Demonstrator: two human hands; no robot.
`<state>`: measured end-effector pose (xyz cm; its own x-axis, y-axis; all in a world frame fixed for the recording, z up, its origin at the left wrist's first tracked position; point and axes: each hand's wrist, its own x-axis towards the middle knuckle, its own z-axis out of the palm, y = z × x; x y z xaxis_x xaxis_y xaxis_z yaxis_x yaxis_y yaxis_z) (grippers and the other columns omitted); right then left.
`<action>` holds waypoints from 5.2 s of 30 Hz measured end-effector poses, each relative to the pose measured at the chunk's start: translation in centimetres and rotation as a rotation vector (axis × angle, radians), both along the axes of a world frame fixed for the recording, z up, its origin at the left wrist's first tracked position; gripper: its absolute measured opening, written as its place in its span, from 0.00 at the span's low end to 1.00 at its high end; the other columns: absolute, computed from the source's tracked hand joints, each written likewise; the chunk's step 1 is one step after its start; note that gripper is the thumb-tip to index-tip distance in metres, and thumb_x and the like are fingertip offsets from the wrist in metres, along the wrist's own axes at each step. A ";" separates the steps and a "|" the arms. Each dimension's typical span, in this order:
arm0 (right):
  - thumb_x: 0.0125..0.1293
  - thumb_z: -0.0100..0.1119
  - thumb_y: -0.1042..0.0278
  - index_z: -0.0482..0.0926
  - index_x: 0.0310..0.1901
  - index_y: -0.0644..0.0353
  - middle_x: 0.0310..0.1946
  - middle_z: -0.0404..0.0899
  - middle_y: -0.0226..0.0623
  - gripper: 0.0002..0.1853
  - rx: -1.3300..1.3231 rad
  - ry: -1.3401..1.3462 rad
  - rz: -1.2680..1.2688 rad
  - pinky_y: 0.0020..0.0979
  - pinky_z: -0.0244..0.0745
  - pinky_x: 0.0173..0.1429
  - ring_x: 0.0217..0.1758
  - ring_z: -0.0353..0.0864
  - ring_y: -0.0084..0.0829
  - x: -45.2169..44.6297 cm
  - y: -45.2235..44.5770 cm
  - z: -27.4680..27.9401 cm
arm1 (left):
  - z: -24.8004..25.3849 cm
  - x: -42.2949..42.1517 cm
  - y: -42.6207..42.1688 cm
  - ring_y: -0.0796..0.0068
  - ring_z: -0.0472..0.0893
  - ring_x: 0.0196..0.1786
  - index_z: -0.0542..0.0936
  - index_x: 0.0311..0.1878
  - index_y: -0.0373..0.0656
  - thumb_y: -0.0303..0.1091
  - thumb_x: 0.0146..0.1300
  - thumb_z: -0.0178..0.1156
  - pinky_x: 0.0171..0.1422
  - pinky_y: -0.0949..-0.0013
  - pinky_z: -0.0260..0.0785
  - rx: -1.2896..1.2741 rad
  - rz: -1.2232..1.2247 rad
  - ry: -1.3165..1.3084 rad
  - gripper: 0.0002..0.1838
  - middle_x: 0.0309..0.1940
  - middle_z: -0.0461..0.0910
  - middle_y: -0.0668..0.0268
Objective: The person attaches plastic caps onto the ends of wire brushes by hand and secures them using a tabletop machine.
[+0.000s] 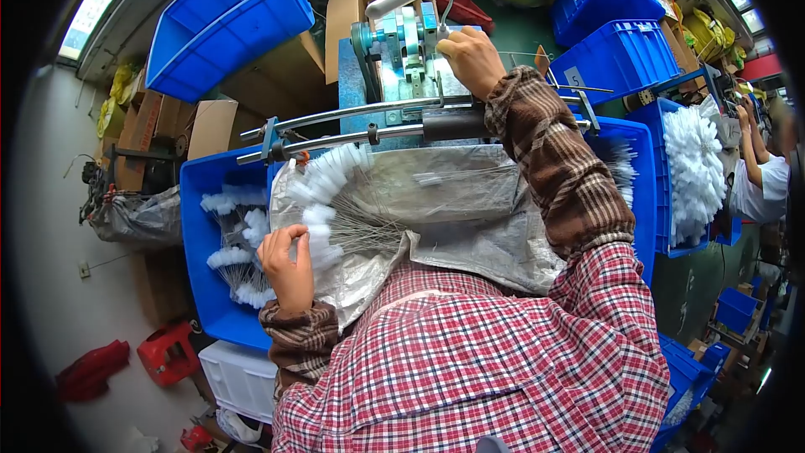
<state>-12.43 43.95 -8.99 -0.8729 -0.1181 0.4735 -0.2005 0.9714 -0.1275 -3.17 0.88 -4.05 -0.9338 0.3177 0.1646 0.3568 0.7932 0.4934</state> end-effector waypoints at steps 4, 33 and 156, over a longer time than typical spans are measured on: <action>0.60 0.55 0.75 0.81 0.29 0.57 0.28 0.78 0.33 0.05 -0.018 0.042 0.004 0.38 0.70 0.47 0.39 0.77 0.37 0.0 -0.3 0.0 | 0.3 -0.1 -0.4 0.65 0.79 0.42 0.81 0.37 0.41 0.26 0.60 0.64 0.54 0.64 0.67 0.118 0.080 -0.082 0.03 0.35 0.82 0.65; 0.58 0.66 0.49 0.80 0.47 0.62 0.44 0.78 0.41 0.25 -0.057 -0.206 -0.228 0.43 0.64 0.56 0.54 0.72 0.41 4.3 -0.6 1.2 | 6.5 -4.8 -3.9 0.69 0.73 0.49 0.78 0.47 0.40 0.21 0.65 0.55 0.63 0.62 0.62 1.118 -0.192 -0.036 0.08 0.42 0.75 0.63; 0.57 0.64 0.52 0.80 0.51 0.61 0.48 0.77 0.43 0.25 -0.059 -0.283 -0.225 0.43 0.64 0.59 0.56 0.73 0.42 2.0 -3.1 1.6 | 2.5 -0.8 5.7 0.80 0.76 0.41 0.76 0.42 0.39 0.18 0.63 0.60 0.51 0.74 0.70 1.043 0.011 -0.394 0.07 0.39 0.78 0.67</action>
